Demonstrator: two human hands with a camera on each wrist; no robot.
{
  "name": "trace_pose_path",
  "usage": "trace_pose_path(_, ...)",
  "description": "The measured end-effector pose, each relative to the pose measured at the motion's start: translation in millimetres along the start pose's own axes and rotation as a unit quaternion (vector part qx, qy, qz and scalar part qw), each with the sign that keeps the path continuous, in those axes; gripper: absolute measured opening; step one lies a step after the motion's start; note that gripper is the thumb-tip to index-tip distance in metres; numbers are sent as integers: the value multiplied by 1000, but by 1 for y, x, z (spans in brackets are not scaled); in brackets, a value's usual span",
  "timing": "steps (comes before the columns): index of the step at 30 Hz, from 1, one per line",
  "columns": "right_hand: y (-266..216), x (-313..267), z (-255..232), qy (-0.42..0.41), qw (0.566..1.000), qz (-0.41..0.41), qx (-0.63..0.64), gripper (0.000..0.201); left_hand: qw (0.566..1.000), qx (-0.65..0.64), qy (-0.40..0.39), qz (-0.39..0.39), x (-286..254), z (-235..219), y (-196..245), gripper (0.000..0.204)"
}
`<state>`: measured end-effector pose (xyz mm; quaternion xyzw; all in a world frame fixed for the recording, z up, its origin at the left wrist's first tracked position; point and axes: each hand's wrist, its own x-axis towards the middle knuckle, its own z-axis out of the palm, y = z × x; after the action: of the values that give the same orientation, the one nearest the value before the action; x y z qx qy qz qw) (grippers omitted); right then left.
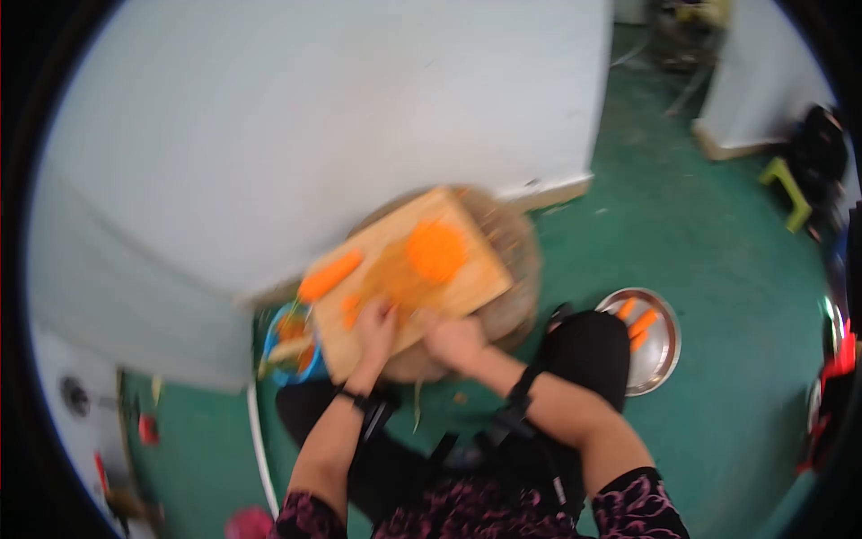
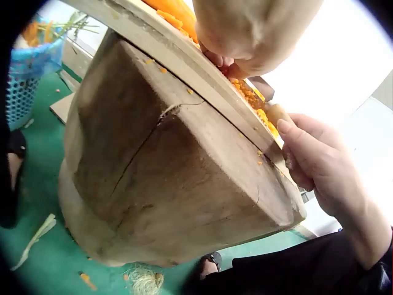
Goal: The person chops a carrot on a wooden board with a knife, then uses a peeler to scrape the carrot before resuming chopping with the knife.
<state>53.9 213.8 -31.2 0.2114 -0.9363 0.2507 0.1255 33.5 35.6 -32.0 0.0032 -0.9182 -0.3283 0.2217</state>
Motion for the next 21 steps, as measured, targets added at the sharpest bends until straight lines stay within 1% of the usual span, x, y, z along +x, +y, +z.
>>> trace_pose_path(1,-3,4,-8,-59,997,30,27,21,996,-79,32,16,1,5,-5,13)
trace_pose_path(2,-6,4,-16,-71,996,32,48,26,999,-12,18,25,0,-1,-1,17)
trace_pose_path(4,-5,4,-25,-97,992,44,64,34,1000,-2,-9,-3,1,-8,13,10)
trace_pose_path(6,-3,8,-27,-123,988,69,62,40,1000,-18,-2,9,0,-8,8,10)
trace_pose_path(8,0,6,-24,-105,989,69,81,42,999,-22,-4,31,-3,-11,6,12)
trace_pose_path(11,0,8,-25,-95,987,79,102,42,997,-79,-11,-7,-3,-16,9,10)
trace_pose_path(14,1,6,-27,-93,984,89,123,39,992,-119,-24,-25,-4,-19,11,12)
trace_pose_path(17,0,7,-29,-105,979,110,138,34,990,-123,-36,-65,0,-20,13,14)
trace_pose_path(18,-3,7,-29,-114,976,120,142,32,993,-99,-34,-46,0,-18,10,14)
trace_pose_path(21,-10,5,-26,-90,977,127,145,28,999,-37,-26,4,3,-13,5,15)
